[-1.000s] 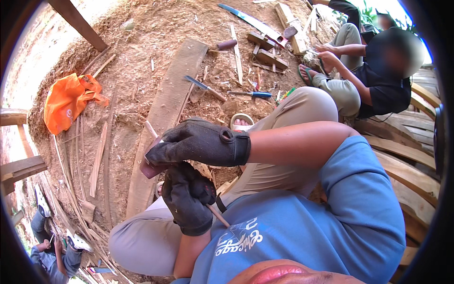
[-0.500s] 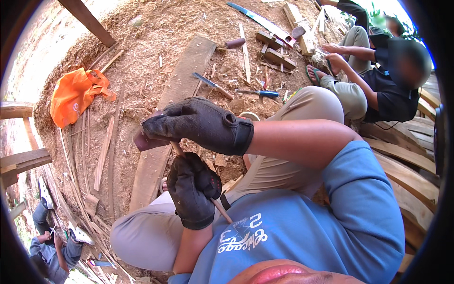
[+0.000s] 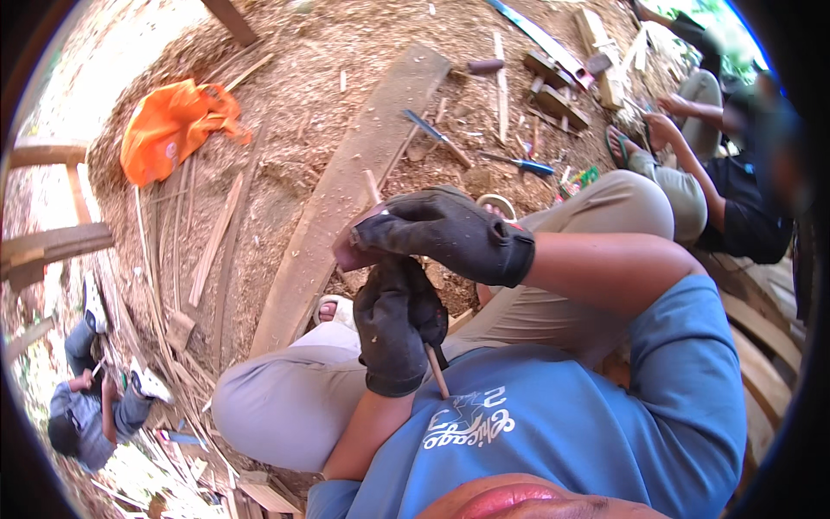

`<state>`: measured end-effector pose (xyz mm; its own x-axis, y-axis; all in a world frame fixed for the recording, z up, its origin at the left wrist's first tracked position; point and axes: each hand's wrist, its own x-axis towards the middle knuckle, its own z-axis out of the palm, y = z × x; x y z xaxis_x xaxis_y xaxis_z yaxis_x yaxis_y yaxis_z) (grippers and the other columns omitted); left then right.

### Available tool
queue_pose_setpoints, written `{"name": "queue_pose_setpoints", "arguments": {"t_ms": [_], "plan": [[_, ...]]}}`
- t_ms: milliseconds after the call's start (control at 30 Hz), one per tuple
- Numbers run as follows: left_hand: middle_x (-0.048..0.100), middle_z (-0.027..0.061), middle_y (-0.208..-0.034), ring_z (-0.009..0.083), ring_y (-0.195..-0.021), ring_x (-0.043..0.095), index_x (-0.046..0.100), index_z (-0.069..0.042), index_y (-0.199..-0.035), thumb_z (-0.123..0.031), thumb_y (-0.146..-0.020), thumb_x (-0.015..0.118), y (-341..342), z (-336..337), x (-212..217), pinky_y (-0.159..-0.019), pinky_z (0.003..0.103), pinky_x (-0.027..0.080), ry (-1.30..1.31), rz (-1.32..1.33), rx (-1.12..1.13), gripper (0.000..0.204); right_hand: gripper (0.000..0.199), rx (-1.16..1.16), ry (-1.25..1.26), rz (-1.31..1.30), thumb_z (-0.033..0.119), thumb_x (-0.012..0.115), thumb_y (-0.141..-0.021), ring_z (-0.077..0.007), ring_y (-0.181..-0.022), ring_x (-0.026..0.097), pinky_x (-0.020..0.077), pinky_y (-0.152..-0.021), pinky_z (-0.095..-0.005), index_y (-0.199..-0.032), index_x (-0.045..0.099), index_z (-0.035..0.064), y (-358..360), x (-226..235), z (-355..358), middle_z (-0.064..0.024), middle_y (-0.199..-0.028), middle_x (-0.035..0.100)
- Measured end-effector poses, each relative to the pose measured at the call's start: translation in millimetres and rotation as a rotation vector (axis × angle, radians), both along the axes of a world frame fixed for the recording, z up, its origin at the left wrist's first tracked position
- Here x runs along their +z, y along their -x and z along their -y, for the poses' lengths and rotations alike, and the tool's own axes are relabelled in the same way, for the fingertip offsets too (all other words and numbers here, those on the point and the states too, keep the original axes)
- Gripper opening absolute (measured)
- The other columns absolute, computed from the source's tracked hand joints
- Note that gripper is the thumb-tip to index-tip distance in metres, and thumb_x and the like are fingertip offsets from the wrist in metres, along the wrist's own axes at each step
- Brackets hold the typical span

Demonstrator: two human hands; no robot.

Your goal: The person sits on the ground and uses a sanding block to smooth and sharpen a small wooden stick. They hold the stick with one hand and rub it against the sanding block with the other, occasionally rotating the stick to work on different sides.

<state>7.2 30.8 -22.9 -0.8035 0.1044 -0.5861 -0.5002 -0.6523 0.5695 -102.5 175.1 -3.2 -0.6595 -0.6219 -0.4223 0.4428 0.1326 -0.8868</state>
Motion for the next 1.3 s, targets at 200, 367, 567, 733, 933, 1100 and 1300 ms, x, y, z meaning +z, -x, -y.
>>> {"name": "queue_pose_setpoints", "arguments": {"t_ms": [200,367,567,733,933,1100,1300], "plan": [[0.053,-0.0003,-0.076,0.0086,-0.054,0.049,0.059,-0.007,-0.111,-0.034,-0.111,0.050,-0.6,4.5,-1.3,-0.047,0.025,0.041,0.053,-0.064,-0.074,0.029,0.046,-0.052,0.066,0.113,0.032,0.057,-0.105,-0.0198,-0.121,0.070,0.0498,-0.110,-0.0348,-0.132,0.070,-0.0026,-0.6,-4.9,9.2,-0.0126,-0.127,0.076],[0.049,-0.0016,-0.070,0.0081,-0.050,0.044,0.057,-0.009,-0.104,-0.040,-0.113,0.047,-2.2,4.5,-2.6,-0.045,0.025,0.039,-0.010,0.012,-0.102,0.034,0.049,-0.020,0.007,0.081,0.037,0.056,-0.107,-0.0172,-0.121,0.069,0.0505,-0.108,-0.0334,-0.134,0.069,-0.0018,5.6,0.0,11.1,-0.0118,-0.131,0.075],[0.040,-0.0043,-0.061,0.0067,-0.045,0.037,0.053,-0.012,-0.091,-0.041,-0.114,0.046,1.6,3.8,1.1,-0.042,0.024,0.033,-0.030,0.026,-0.147,0.038,0.045,-0.178,0.113,0.012,0.030,0.053,-0.110,-0.0220,-0.123,0.069,0.0493,-0.111,-0.0349,-0.132,0.068,-0.0069,22.9,-18.2,12.7,-0.0150,-0.131,0.073],[0.040,-0.0045,-0.061,0.0067,-0.044,0.036,0.054,-0.011,-0.090,-0.039,-0.113,0.049,-4.4,0.3,2.6,-0.040,0.025,0.031,0.013,0.047,-0.093,0.037,0.041,-0.310,0.222,0.209,0.022,0.058,-0.109,-0.0255,-0.123,0.069,0.0485,-0.114,-0.0362,-0.132,0.066,-0.0107,14.3,-23.3,18.6,-0.0177,-0.128,0.072],[0.046,-0.0059,-0.059,0.0045,-0.043,0.039,0.059,-0.013,-0.087,-0.039,-0.111,0.056,-6.8,-1.3,-1.7,-0.040,0.024,0.028,-0.088,0.217,-0.046,0.036,0.040,-0.207,0.073,0.321,0.022,0.059,-0.109,-0.0239,-0.124,0.069,0.0478,-0.114,-0.0349,-0.133,0.065,-0.0093,-12.5,-32.4,12.1,-0.0166,-0.129,0.072],[0.047,-0.0054,-0.060,0.0053,-0.043,0.040,0.059,-0.013,-0.087,-0.036,-0.110,0.059,-5.2,1.9,-5.8,-0.040,0.024,0.029,-0.077,0.110,-0.041,0.032,0.043,-0.199,0.093,0.343,0.026,0.056,-0.110,-0.0242,-0.126,0.067,0.0476,-0.114,-0.0347,-0.136,0.065,-0.0081,-10.9,-21.0,11.7,-0.0170,-0.130,0.072],[0.043,-0.0025,-0.062,0.0075,-0.044,0.038,0.060,-0.005,-0.098,-0.032,-0.111,0.057,8.3,1.5,6.5,-0.040,0.026,0.032,-0.043,0.085,-0.060,0.030,0.043,-0.175,0.049,0.129,0.024,0.055,-0.110,-0.0275,-0.128,0.067,0.0461,-0.117,-0.0377,-0.134,0.063,-0.0107,10.6,-18.3,10.7,-0.0201,-0.132,0.070]]}}
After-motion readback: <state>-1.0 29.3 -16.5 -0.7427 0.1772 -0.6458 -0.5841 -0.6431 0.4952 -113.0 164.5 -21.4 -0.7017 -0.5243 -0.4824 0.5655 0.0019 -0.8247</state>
